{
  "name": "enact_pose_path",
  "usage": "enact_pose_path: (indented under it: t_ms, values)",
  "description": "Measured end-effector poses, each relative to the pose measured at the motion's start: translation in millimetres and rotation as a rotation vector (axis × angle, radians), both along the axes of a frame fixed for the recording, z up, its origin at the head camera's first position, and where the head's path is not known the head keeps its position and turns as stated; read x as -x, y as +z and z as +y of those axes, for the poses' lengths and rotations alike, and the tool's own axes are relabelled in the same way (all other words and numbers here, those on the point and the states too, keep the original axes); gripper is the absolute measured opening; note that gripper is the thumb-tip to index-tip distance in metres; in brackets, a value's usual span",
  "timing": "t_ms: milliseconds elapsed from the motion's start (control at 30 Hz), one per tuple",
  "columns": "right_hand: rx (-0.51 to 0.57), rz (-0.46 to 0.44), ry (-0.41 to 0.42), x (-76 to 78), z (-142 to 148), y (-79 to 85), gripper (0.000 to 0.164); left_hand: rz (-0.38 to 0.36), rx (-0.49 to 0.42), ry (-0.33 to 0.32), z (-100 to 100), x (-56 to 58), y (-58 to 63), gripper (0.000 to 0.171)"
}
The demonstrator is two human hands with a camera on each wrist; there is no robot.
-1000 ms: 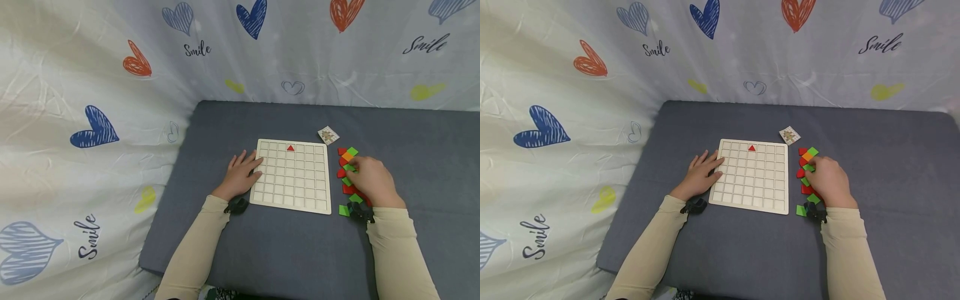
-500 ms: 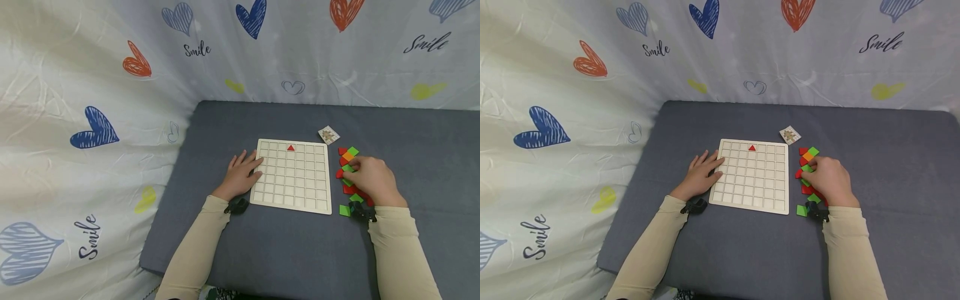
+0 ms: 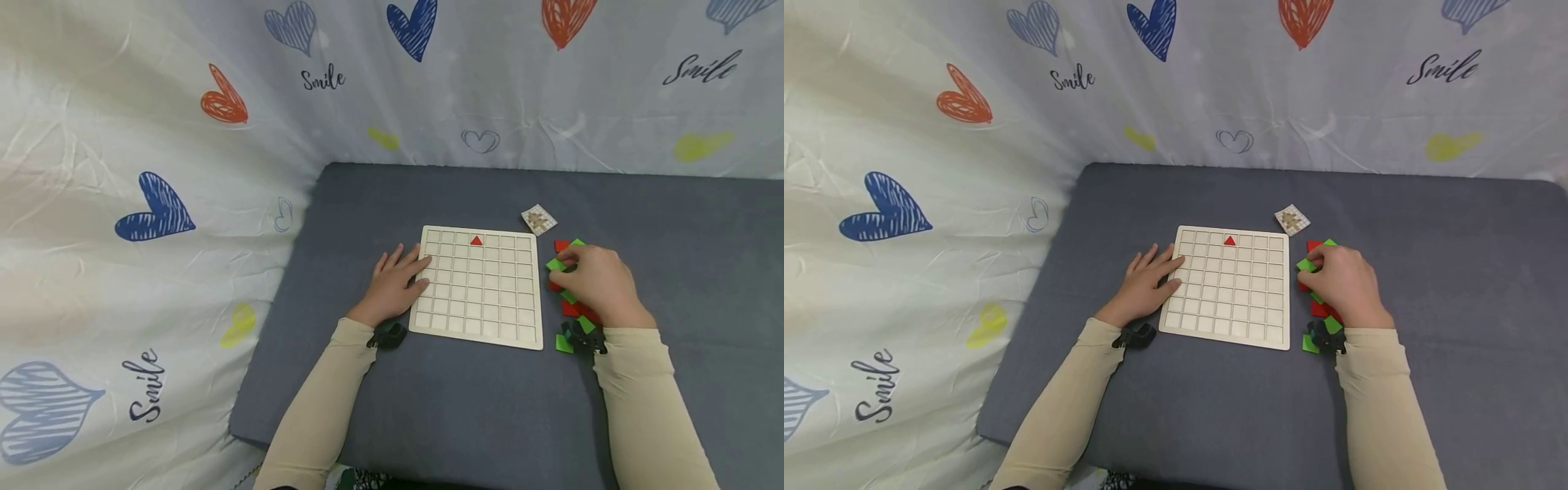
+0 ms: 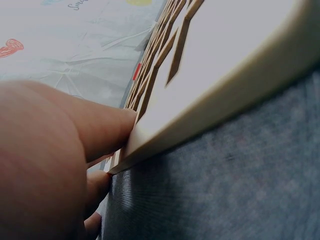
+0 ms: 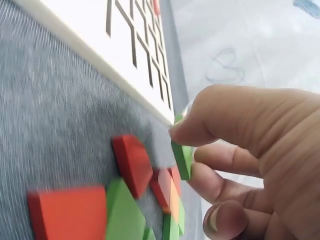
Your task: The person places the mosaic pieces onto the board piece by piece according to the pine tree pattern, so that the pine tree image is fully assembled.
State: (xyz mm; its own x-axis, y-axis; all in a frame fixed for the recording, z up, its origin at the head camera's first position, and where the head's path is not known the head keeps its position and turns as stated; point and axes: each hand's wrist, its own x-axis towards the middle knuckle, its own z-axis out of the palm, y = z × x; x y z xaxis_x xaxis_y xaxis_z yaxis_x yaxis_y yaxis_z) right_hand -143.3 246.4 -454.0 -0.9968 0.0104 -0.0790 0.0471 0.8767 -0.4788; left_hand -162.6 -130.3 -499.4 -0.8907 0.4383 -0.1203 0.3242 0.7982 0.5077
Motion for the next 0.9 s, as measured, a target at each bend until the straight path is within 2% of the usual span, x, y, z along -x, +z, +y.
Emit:
enact_pose_path:
  t_ms: [300, 600, 900]
  values:
    - [0.017, 0.078, 0.098, 6.6, -18.6, -3.4, 0.03, 0.016, -0.002, -0.004, 0.0, 0.3, 0.7, 0.056]
    - [0.023, 0.043, 0.204, 21.4, -40.5, 1.0, 0.029, 0.001, -0.008, 0.001, -1.8, -1.7, 1.8, 0.055]
    - [0.045, 0.039, 0.236, 31.5, -60.4, -2.6, 0.028, 0.01, -0.004, -0.006, -1.8, -1.5, 3.3, 0.055]
